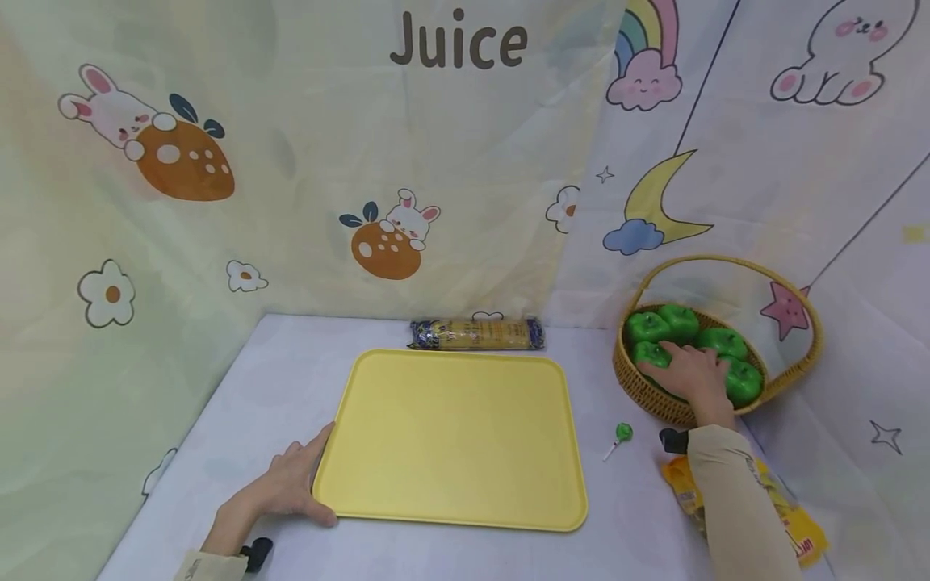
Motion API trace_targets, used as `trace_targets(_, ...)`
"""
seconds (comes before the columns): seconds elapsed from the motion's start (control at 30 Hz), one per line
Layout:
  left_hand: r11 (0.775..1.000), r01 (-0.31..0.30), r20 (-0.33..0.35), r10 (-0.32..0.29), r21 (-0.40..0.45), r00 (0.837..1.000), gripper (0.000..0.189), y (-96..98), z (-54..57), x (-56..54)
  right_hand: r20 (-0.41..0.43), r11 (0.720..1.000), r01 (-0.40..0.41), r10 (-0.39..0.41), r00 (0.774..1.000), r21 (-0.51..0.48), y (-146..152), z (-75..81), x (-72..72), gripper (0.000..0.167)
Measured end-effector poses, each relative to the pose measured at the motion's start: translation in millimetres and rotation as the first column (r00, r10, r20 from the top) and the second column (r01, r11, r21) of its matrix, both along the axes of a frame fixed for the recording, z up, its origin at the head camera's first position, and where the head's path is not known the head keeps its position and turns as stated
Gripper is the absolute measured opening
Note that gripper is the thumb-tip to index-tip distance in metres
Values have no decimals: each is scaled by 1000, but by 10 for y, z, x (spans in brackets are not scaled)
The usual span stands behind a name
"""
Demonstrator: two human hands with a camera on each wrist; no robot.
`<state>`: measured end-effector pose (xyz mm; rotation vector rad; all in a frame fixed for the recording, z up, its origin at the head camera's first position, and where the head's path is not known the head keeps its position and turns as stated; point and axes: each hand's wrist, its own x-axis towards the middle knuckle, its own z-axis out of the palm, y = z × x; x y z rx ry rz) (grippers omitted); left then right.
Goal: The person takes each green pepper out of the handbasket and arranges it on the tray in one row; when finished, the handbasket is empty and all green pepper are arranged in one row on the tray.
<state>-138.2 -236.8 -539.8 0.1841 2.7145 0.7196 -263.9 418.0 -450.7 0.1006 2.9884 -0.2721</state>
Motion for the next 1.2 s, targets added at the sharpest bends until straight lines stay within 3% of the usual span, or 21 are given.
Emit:
trace_targets(0.3,1000,6,-6,-6,5,1000,162,3,-8,10,-11,1000,-3,3,1000,-14,2,-16,-9,98)
trace_targets(0.67,1000,-13,2,12,6,1000,161,15,18,11,-37,998,-23,21,999,-59,16,84,1,99)
trace_targets(0.93,1000,-18,12,19,-6,1000,160,23,32,15,-43,991,17,-23,999,-131,4,163,16,100)
trace_targets(1.2,1000,-4,-1,4,-12,1000,161,5,-6,11,-116,990,5,-21,993,-138,-79,265,54,97)
